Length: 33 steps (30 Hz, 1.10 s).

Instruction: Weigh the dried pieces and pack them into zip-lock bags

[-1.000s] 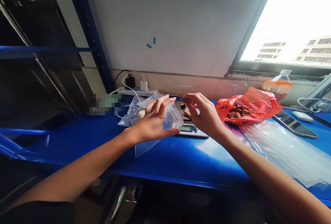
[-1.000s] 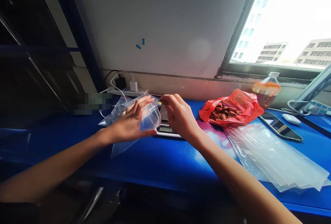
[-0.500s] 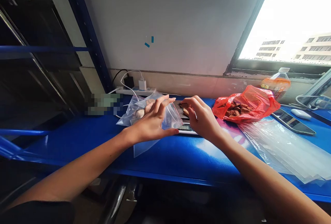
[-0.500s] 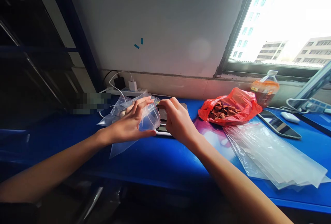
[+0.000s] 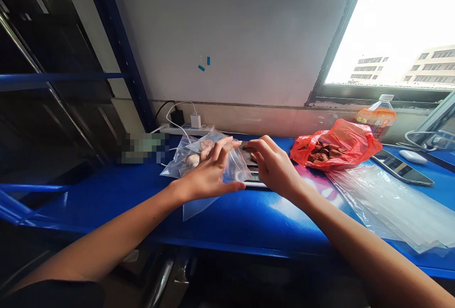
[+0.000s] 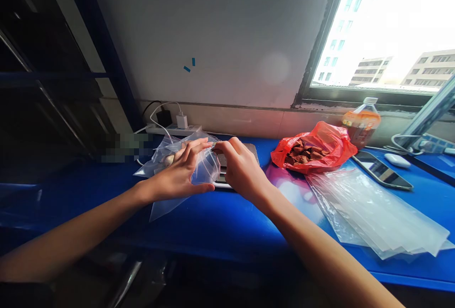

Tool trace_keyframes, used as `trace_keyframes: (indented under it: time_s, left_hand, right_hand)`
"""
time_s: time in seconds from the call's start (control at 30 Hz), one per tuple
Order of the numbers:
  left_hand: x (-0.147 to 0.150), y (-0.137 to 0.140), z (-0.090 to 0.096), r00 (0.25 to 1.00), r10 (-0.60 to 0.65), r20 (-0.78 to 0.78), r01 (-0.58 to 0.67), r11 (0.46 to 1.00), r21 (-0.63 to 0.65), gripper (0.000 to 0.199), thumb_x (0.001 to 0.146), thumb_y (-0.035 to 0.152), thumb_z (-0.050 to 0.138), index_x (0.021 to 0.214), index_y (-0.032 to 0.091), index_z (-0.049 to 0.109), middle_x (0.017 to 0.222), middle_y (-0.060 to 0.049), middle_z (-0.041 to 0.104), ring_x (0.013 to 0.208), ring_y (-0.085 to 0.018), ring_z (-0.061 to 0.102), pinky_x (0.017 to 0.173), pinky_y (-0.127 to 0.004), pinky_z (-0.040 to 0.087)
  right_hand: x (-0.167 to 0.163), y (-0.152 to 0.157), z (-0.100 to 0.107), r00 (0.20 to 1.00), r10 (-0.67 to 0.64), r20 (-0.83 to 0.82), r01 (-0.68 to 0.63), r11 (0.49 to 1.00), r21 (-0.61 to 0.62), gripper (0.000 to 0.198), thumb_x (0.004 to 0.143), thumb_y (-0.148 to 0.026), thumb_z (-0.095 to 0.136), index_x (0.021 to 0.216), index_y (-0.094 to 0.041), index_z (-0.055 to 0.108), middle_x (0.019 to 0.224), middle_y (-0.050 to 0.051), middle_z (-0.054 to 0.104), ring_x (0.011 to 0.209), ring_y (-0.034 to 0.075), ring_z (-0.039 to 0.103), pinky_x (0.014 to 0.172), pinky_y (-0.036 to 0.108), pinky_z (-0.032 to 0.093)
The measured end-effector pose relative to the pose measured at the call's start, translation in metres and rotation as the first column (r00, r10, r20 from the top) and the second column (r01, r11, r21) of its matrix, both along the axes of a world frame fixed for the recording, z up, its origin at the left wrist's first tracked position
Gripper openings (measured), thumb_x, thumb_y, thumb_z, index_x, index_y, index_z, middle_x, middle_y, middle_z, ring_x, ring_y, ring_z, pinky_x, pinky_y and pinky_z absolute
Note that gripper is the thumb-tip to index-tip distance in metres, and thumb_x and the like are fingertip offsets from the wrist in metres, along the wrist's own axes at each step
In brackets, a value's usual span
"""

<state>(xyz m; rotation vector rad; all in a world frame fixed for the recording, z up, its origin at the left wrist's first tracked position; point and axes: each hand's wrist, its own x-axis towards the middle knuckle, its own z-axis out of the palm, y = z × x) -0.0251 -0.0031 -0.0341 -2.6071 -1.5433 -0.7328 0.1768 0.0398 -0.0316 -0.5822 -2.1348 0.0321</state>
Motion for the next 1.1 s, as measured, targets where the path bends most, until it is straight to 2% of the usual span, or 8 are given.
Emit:
trace_keyframes:
  time_s: [0.2,0.37,0.67,1.1]
  left_hand:
    - [0.0002,0.0012,-0.0012,1.0,-0.006,-0.007,0.006,1.0,0.001,0.098,0.073,0.069,0.061,0.146,0.031,0.008,0.149,-0.016,0.019,0.143,-0.037,0.015,0.113,-0.065,0.015]
    - [-0.0008,0.0022,-0.0033,1.0,-0.013,-0.02,0.013,1.0,0.016,0.098,0.074,0.067,0.061,0.145,0.032,0.004,0.15,-0.016,0.018,0.143,-0.036,0.016,0.113,-0.064,0.016]
    - [0.0001,0.0004,-0.0011,1.0,0.003,-0.024,-0.002,1.0,0.003,0.098,0.073,0.067,0.062,0.145,0.033,0.004,0.15,-0.015,0.019,0.143,-0.036,0.016,0.113,-0.064,0.015]
    - [0.0004,0.0001,0.0002,1.0,0.014,-0.028,-0.015,1.0,-0.02,0.097,0.074,0.069,0.059,0.145,0.031,0.006,0.151,-0.015,0.018,0.144,-0.035,0.015,0.114,-0.062,0.014]
  right_hand:
    - [-0.0004,-0.0037,0.0041,1.0,0.005,0.008,-0.005,1.0,-0.002,0.031,0.083,-0.002,0.04,0.102,-0.021,0.055,0.093,0.005,0.057,0.081,0.015,0.056,0.072,0.026,0.047]
    - [-0.0005,-0.0052,0.0053,0.995,0.048,0.084,-0.05,0.999,0.017,0.034,0.081,0.0,0.04,0.102,-0.021,0.056,0.093,0.006,0.056,0.082,0.015,0.055,0.078,0.029,0.047]
    - [-0.0004,-0.0036,0.0032,0.993,0.079,0.092,-0.083,0.995,0.049,0.036,0.078,0.002,0.039,0.1,-0.019,0.057,0.095,0.007,0.057,0.084,0.016,0.055,0.081,0.031,0.047]
    - [-0.0007,0.0003,0.002,0.994,0.081,0.076,-0.088,0.992,0.096,0.034,0.078,0.004,0.039,0.096,-0.018,0.058,0.093,0.007,0.058,0.081,0.016,0.054,0.077,0.03,0.046]
